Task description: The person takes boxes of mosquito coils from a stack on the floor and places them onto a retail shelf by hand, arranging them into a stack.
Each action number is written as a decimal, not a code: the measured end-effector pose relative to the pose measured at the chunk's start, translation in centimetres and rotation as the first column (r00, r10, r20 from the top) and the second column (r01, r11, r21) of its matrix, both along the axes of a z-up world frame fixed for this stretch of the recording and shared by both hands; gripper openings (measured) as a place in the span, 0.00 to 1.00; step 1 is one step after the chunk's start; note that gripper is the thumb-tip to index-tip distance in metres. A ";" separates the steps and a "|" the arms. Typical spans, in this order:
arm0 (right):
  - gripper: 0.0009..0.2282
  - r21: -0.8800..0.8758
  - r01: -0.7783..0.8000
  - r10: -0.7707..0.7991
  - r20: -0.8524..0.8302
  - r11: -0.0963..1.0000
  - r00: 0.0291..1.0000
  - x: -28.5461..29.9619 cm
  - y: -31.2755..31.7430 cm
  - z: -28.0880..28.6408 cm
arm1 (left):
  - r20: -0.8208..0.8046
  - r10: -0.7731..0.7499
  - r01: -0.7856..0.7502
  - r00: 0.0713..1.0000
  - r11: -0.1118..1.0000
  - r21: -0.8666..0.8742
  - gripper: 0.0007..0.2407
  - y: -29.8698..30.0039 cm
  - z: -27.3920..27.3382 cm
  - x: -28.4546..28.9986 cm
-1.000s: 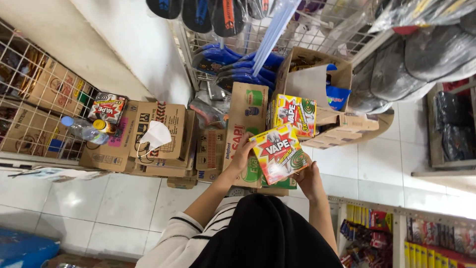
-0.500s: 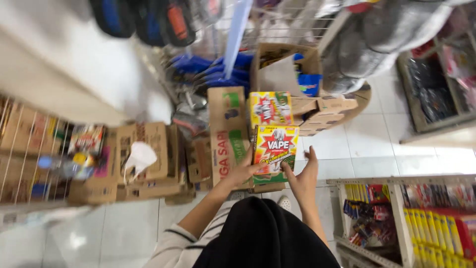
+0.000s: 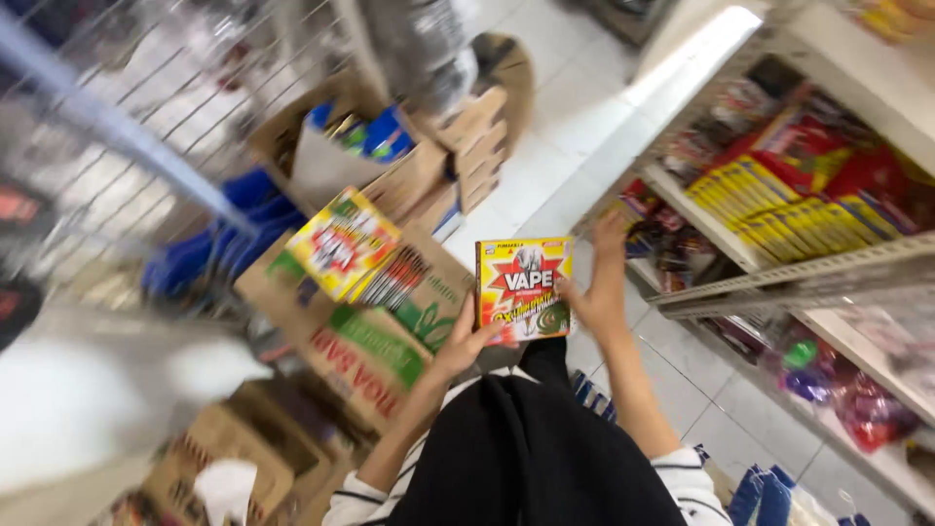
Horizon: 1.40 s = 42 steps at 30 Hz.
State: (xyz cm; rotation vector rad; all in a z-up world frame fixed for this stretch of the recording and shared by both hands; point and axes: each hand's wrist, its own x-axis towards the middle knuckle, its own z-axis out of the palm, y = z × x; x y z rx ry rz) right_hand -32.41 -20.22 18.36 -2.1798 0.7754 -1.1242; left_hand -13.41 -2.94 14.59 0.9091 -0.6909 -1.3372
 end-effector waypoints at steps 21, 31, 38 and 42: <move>0.40 -0.140 0.263 -0.179 0.434 0.955 0.883 -13.7 -14.1 2.5 | 0.189 -0.440 0.479 0.878 0.808 -0.343 0.38 -32.4 16.2 -9.7; 0.19 -0.447 0.634 -0.363 0.553 0.631 0.750 -19.0 -32.1 13.2 | 0.312 -0.336 0.459 0.888 0.675 -0.578 0.31 -45.7 28.1 -15.9; 0.17 -0.348 0.597 -0.416 0.471 0.723 0.778 -19.0 -41.1 26.4 | 0.213 0.045 0.136 0.976 0.640 -0.756 0.30 -56.6 31.9 -21.1; 0.17 -0.376 0.528 -0.387 0.390 0.762 0.836 -20.4 -46.7 28.5 | 0.555 0.619 0.133 0.556 0.593 -0.794 0.30 -63.3 29.3 -20.5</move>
